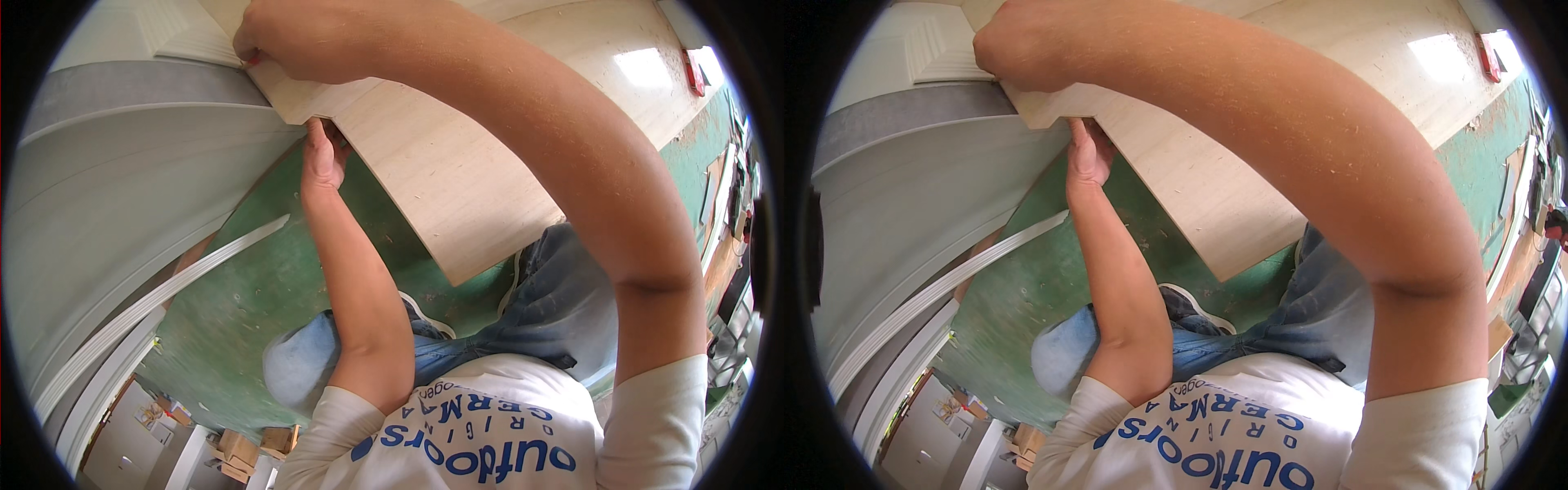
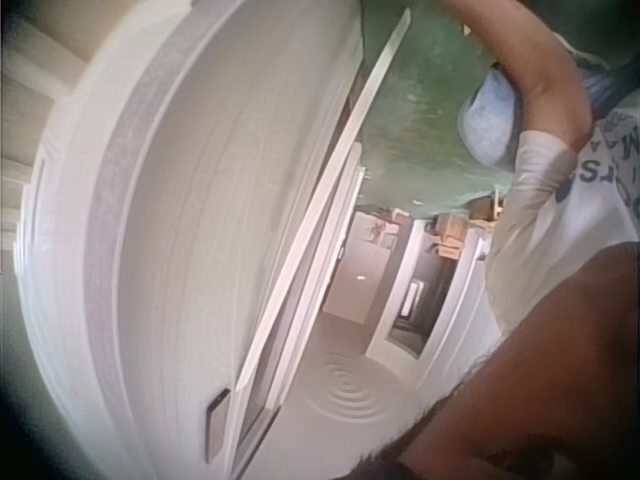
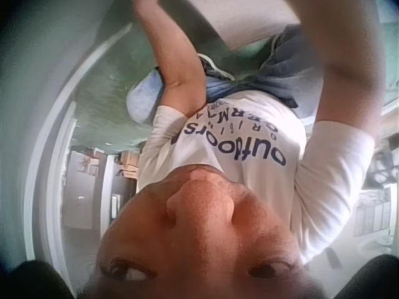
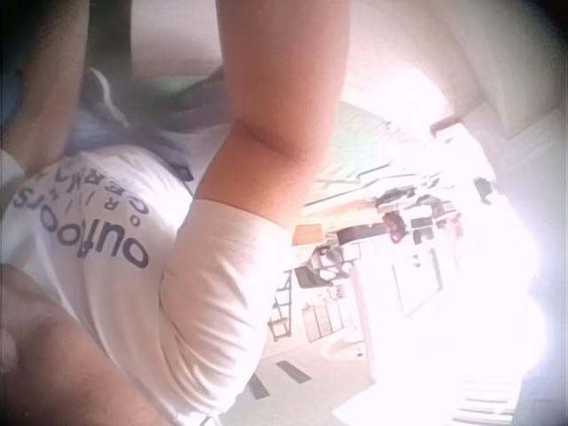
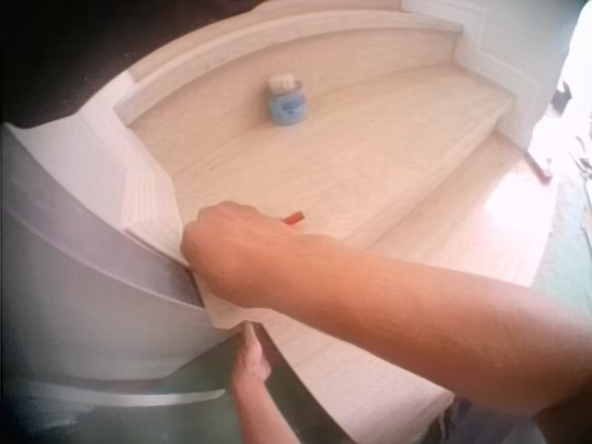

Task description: Measure and cut baseboard trim using a miter saw.

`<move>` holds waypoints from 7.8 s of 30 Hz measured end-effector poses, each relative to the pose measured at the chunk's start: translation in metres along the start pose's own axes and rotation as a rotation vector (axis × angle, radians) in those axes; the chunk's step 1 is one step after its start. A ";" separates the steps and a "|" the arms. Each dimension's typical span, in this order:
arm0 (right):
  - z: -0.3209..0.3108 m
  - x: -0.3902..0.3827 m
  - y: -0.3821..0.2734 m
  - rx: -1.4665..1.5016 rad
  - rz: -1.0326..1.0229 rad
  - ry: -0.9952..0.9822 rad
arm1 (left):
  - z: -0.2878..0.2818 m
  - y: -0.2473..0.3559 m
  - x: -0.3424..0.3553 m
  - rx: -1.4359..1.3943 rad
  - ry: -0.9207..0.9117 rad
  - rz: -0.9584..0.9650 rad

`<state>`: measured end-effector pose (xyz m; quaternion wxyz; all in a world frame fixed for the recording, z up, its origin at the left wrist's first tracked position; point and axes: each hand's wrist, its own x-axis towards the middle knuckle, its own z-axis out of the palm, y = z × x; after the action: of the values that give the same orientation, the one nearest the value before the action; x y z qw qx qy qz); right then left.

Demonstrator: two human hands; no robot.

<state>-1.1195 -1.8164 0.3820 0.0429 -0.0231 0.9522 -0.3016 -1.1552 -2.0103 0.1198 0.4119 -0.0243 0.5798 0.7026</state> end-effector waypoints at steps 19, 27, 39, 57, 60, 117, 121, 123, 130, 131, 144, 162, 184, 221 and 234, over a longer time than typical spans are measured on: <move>0.004 -0.011 0.006 0.008 -0.134 -0.159 | -0.008 -0.003 0.003 -0.002 0.004 -0.027; 0.010 -0.014 -0.043 -0.197 0.032 -0.199 | -0.013 -0.002 0.001 -0.008 0.014 -0.013; -0.008 -0.007 0.004 0.048 -0.065 -0.139 | -0.002 -0.001 0.003 0.001 0.024 -0.023; -0.007 0.000 0.000 0.003 -0.053 -0.093 | -0.001 0.002 0.001 0.026 0.050 -0.042; -0.010 -0.003 -0.002 0.048 -0.028 -0.115 | -0.001 0.004 -0.001 0.036 0.069 -0.037; 0.052 -0.007 -0.050 -0.122 -0.107 0.591 | 0.006 0.031 -0.011 0.215 0.116 0.254; 0.056 -0.018 -0.081 -0.045 -0.149 0.603 | -0.005 0.070 -0.092 0.339 0.201 0.267; 0.053 -0.033 -0.106 0.011 -0.256 0.579 | -0.014 0.122 -0.146 0.718 0.198 0.307; -0.003 -0.088 -0.174 0.155 -0.548 0.527 | 0.049 0.228 -0.301 0.576 0.316 0.856; -0.009 -0.092 -0.183 0.181 -0.597 0.499 | 0.051 0.230 -0.317 0.576 0.329 0.859; -0.123 -0.202 -0.130 0.497 -0.074 0.443 | 0.103 0.232 -0.351 0.342 -0.057 1.080; -0.065 -0.376 -0.097 0.674 0.020 0.719 | 0.132 0.131 -0.313 0.022 -0.712 0.741; -0.059 -0.331 -0.107 0.862 -0.287 0.343 | 0.126 0.082 -0.306 -0.482 -0.604 0.461; -0.063 -0.303 -0.131 0.072 -0.481 0.669 | 0.136 0.114 -0.316 -0.471 -0.747 0.549; -0.061 -0.297 -0.128 0.061 -0.499 0.692 | 0.135 0.116 -0.318 -0.443 -0.731 0.568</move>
<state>-0.8273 -1.8657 0.5259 -0.3530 -0.1490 0.8661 -0.3210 -0.9565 -2.0715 0.4186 0.3654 0.2945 0.2188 0.8555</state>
